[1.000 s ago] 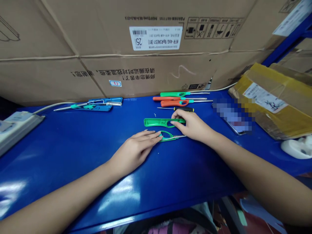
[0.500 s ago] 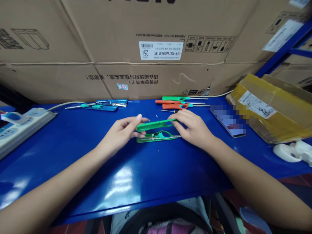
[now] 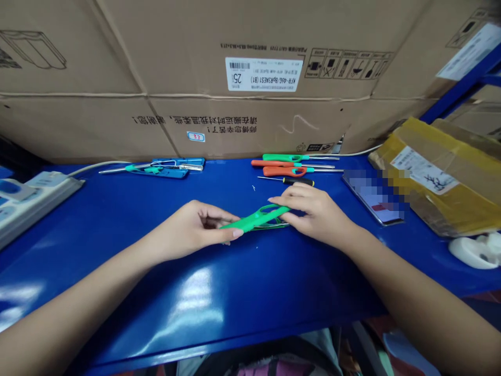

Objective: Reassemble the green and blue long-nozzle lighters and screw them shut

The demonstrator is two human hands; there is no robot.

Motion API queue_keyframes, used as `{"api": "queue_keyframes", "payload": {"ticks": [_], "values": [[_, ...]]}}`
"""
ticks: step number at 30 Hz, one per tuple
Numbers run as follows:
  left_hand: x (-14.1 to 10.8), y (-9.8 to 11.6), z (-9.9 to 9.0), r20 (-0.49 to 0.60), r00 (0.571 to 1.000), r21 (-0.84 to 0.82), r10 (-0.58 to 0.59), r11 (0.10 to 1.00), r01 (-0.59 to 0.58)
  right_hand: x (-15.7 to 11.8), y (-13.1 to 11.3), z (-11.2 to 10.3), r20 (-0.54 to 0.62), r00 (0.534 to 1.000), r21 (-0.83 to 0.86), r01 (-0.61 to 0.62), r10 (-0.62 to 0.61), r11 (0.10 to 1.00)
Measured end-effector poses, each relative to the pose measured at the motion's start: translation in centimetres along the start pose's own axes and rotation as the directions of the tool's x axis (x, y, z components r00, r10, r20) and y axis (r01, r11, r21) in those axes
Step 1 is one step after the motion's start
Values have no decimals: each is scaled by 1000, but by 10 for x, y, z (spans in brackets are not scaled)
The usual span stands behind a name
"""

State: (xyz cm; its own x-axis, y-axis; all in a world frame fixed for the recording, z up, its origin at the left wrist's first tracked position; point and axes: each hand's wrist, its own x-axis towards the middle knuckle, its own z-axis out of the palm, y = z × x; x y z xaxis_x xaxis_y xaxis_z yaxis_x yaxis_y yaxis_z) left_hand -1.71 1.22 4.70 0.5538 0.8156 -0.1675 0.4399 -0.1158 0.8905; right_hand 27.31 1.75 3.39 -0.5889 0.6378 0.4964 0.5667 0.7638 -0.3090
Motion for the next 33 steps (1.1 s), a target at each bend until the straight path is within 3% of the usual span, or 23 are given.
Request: {"api": "queue_keyframes", "payload": {"ticks": [2, 5, 8, 11, 18, 27, 33], "values": [[-2, -3, -7, -17, 980, 263, 199, 946, -188, 1, 0, -7, 137, 989, 172, -77, 54, 982], [-2, -10, -13, 47, 874, 556, 483, 715, -425, 2, 0, -13, 255, 960, 241, -182, 119, 953], [2, -18, -13, 117, 800, 705, 589, 518, -485, 2, 0, -11, 277, 950, 226, -212, 146, 951], [7, -26, -11, 164, 765, 755, 623, 420, -504, 2, 0, -5, 297, 943, 216, -222, 153, 951], [6, -29, -9, 190, 778, 735, 599, 439, -517, -2, 3, 0, 287, 949, 232, -198, 127, 952], [8, -24, -8, 211, 828, 741, 520, 467, -482, -3, 4, 7, 323, 938, 160, -184, 124, 970], [7, -25, -9, 201, 850, 791, 487, 431, -434, -3, 4, 8, 331, 934, 148, -190, 132, 971]]}}
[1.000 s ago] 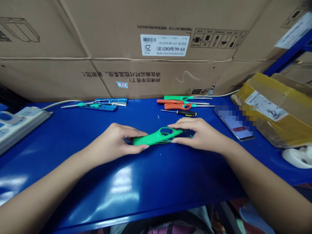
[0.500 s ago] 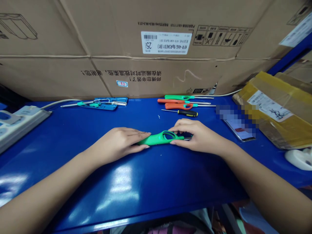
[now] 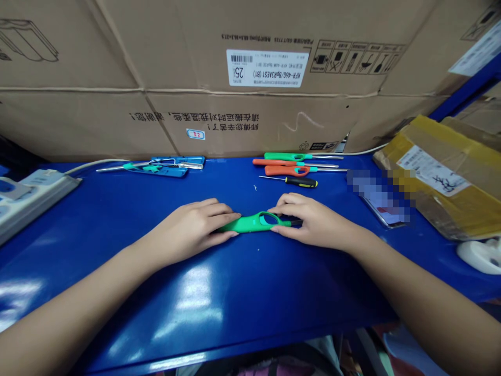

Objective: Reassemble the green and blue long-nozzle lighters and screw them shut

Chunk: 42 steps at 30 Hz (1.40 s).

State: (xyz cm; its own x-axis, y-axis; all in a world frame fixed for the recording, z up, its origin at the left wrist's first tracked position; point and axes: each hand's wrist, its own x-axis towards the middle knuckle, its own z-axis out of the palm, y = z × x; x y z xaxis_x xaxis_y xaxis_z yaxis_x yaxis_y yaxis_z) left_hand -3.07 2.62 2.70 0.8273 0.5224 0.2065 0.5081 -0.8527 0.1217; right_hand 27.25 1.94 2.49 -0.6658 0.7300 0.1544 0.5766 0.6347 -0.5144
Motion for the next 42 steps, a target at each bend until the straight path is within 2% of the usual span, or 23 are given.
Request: {"api": "queue_keyframes", "payload": {"ticks": [9, 14, 21, 31, 42], "values": [[-3, 3, -1, 59, 992, -72, -109, 991, 113, -1, -3, 2, 43, 999, -20, -28, 29, 999], [-2, 6, 0, 37, 991, -29, -128, 991, 129, 0, -4, 0, 60, 997, -21, -40, 42, 999], [-2, 12, -2, 41, 984, -63, -171, 983, 173, -1, -1, -2, 45, 998, 10, -38, 38, 999], [-1, 12, 0, 1, 983, -17, -184, 983, 184, 0, -3, -5, 53, 997, 20, -52, 51, 998], [0, 14, 1, 14, 979, -26, -205, 978, 205, 3, 0, -3, 70, 995, -37, -62, 64, 997]]}}
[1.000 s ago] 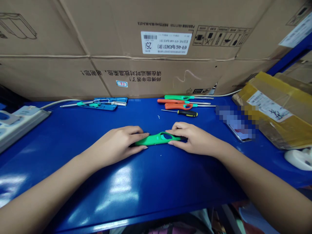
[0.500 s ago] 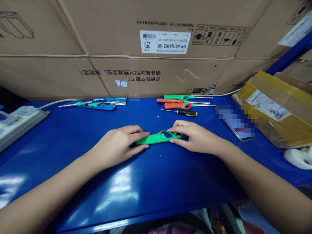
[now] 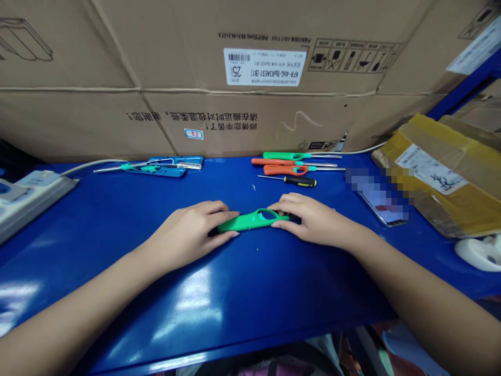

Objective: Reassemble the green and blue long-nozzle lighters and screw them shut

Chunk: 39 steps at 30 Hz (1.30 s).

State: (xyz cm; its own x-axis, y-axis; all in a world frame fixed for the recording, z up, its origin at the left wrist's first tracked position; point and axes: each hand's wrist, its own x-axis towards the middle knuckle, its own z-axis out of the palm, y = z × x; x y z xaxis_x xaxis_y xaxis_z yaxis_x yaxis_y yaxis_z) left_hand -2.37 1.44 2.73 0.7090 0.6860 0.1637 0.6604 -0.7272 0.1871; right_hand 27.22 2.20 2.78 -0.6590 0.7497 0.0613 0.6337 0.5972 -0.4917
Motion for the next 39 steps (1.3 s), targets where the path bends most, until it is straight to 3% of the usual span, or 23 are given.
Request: {"api": "queue_keyframes", "payload": {"ticks": [28, 39], "values": [[1, 1, 1, 2, 999, -18, -40, 999, 40, -1, 1, 2, -22, 1000, -8, 15, -15, 1000], [-1, 4, 1, 5, 1000, -5, -28, 1000, 28, 0, 2, 3, -6, 997, 98, -82, 83, 992]]}}
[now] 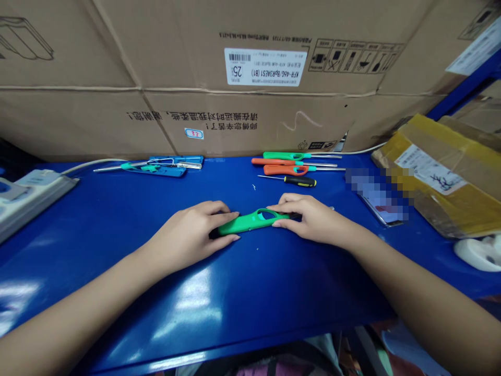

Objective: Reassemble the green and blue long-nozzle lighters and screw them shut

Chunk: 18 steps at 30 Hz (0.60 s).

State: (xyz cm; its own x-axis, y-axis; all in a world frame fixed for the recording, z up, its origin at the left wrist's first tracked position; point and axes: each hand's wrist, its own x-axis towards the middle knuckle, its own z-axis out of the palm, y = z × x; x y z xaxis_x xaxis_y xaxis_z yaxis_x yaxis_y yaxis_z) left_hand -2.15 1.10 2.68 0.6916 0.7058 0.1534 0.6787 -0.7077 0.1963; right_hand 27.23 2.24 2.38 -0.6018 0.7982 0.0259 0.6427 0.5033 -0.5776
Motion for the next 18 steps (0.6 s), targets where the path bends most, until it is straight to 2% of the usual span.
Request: {"api": "queue_keyframes", "payload": {"ticks": [7, 11, 18], "values": [[0, 3, -1, 28, 999, 86, 20, 996, -22, 3, -1, 1, -19, 996, 115, -80, 83, 990], [-1, 4, -3, 47, 999, 47, -10, 999, 8, 4, 0, 0, -14, 992, 161, -122, 126, 979], [0, 4, -2, 55, 998, -68, -30, 997, 34, 3, 1, 0, -22, 993, 146, -108, 113, 983]]}}
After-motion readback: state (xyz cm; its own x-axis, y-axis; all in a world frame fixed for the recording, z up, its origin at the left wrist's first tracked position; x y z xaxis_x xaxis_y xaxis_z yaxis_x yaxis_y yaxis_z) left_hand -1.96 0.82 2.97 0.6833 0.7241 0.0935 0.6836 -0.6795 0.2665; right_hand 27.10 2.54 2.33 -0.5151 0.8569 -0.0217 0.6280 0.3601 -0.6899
